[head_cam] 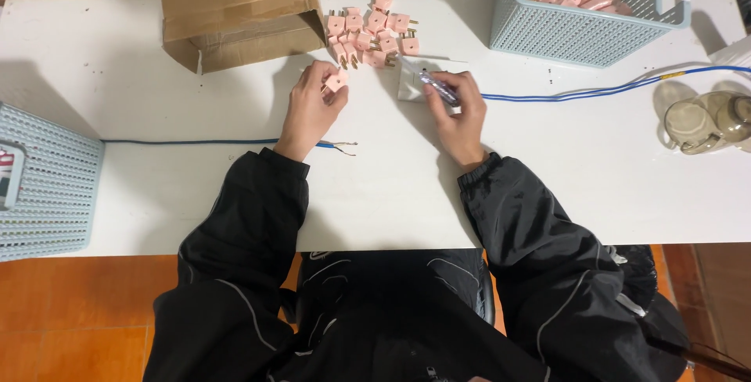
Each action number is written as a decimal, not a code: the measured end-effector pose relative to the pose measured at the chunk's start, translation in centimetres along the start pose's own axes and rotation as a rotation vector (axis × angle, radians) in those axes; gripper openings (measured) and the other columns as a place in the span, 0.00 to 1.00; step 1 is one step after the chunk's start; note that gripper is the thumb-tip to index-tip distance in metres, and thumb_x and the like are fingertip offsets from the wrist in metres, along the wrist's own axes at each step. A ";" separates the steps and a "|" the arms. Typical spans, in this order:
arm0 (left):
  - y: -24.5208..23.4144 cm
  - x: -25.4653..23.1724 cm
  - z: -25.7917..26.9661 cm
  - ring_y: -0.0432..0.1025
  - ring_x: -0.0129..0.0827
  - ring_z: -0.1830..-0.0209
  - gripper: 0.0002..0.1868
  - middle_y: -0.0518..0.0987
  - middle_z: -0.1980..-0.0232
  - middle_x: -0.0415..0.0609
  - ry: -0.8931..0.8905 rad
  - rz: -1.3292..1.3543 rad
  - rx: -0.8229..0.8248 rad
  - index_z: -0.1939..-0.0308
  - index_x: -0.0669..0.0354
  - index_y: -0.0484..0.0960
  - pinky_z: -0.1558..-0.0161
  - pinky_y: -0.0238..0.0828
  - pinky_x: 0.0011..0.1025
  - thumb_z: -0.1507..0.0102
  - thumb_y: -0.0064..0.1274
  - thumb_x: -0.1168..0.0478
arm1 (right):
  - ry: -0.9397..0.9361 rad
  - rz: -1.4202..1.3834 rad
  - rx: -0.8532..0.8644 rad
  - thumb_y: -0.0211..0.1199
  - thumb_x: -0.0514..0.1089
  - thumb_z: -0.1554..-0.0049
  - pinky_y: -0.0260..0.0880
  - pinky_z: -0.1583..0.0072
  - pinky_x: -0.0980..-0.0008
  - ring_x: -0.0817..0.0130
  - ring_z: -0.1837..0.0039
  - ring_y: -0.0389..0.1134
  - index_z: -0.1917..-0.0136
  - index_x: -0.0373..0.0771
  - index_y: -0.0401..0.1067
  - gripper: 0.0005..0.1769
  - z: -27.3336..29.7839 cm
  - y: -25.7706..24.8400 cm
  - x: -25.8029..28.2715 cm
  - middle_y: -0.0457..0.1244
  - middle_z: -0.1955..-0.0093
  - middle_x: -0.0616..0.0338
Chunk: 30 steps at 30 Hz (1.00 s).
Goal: The person is assembling electrical plugs with a screwdriver. They insert metal pins into pink plastic housings and tighten screws to secure the components while working at a white desk.
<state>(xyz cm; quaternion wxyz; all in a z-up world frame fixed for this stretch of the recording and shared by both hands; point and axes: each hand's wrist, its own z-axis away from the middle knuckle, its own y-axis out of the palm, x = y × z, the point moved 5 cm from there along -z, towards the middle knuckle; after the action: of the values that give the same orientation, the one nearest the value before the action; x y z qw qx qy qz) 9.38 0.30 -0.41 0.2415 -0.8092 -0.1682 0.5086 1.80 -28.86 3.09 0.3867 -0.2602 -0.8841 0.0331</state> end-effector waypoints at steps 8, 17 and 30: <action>1.0 -4.7 1.4 0.86 0.51 0.50 0.24 0.88 0.45 0.65 0.117 0.142 -0.028 0.27 0.56 0.82 0.51 0.83 0.41 0.27 0.69 0.60 | 0.074 -0.124 -0.132 0.75 0.32 0.29 0.68 0.44 0.61 0.65 0.49 0.66 0.42 0.37 0.77 0.07 0.4 -1.4 0.5 0.63 0.52 0.57; 4.4 -5.7 3.2 0.67 0.25 0.50 0.29 0.85 0.41 0.57 -0.237 1.017 0.213 0.21 0.62 0.77 0.47 0.69 0.23 0.14 0.35 0.47 | -0.061 -0.107 -0.083 0.70 0.33 0.27 0.70 0.33 0.49 0.52 0.37 0.69 0.32 0.27 0.76 0.13 0.9 -1.5 0.9 0.59 0.41 0.50; 3.4 -8.4 3.5 0.66 0.26 0.52 0.14 0.84 0.26 0.57 -0.093 0.802 0.391 0.41 0.48 0.70 0.50 0.67 0.21 0.23 0.60 0.60 | -0.030 -0.357 -0.042 0.64 0.35 0.20 0.84 0.32 0.46 0.43 0.40 0.76 0.12 0.41 0.56 0.30 2.0 -2.0 2.2 0.66 0.36 0.40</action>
<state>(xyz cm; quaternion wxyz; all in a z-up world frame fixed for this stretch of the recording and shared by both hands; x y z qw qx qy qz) 2.73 -6.11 2.63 0.1657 -0.7259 0.2473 0.6200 -1.68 -29.22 3.69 0.3674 -0.1065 -0.9225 -0.0508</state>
